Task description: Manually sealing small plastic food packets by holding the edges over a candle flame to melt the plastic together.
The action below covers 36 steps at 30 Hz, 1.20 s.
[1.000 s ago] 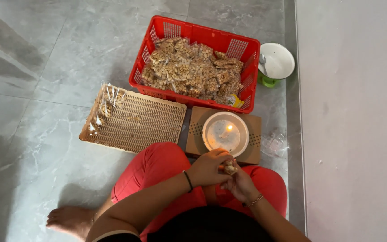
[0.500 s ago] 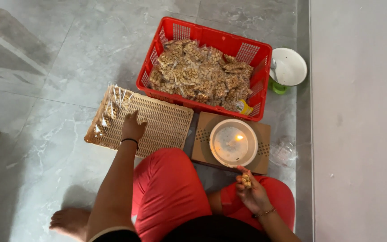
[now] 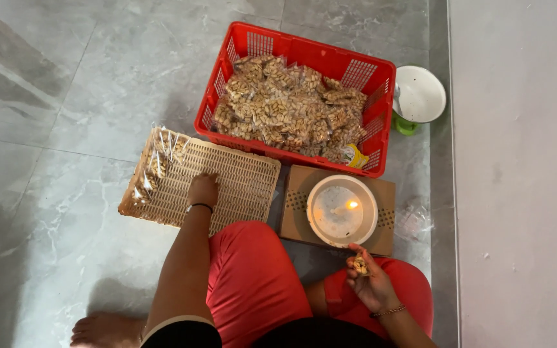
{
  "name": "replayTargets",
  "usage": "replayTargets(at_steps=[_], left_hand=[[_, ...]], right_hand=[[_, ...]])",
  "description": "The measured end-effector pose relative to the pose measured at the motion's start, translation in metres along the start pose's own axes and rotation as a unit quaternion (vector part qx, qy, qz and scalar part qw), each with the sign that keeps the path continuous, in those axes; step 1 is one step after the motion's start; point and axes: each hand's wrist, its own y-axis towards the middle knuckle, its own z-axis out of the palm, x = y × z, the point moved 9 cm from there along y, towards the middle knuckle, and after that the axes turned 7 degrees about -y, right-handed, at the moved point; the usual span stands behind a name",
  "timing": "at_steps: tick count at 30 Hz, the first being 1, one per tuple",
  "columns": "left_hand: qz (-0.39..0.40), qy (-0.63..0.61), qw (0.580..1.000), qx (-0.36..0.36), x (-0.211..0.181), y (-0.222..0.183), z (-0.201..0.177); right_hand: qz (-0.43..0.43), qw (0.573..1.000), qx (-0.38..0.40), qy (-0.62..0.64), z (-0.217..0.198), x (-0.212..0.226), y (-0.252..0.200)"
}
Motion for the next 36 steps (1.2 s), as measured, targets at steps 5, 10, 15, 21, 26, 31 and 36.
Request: replayTargets(at_steps=[5,10,15,21,26,31,36], left_hand=[[0.02,0.028,0.994,-0.106,0.009,0.004,-0.018],[-0.075,-0.096,0.99,-0.072,0.037,-0.007,-0.021],[-0.002,-0.106,0.991,-0.084,0.027,-0.009,-0.018],[-0.027,-0.041,0.999,-0.001,0.02,-0.013,-0.008],[-0.035,0.103,0.992,0.062,0.009,-0.014,0.001],[0.0,0.112,0.994,0.001,0.033,0.011,0.023],[-0.018,-0.127,0.981,-0.147,0.054,0.008,-0.002]], right_hand=[[-0.01,1.0,0.01,0.004,0.0,0.002,-0.002],[-0.007,1.0,0.003,-0.003,0.003,0.003,-0.002],[-0.017,1.0,-0.001,-0.008,-0.001,0.003,0.002],[-0.014,1.0,-0.012,-0.013,0.003,0.005,-0.003],[-0.013,1.0,-0.007,-0.009,0.003,0.005,-0.003],[-0.012,1.0,-0.017,0.01,0.0,0.006,-0.002],[-0.022,0.999,0.03,0.035,-0.011,0.002,0.008]])
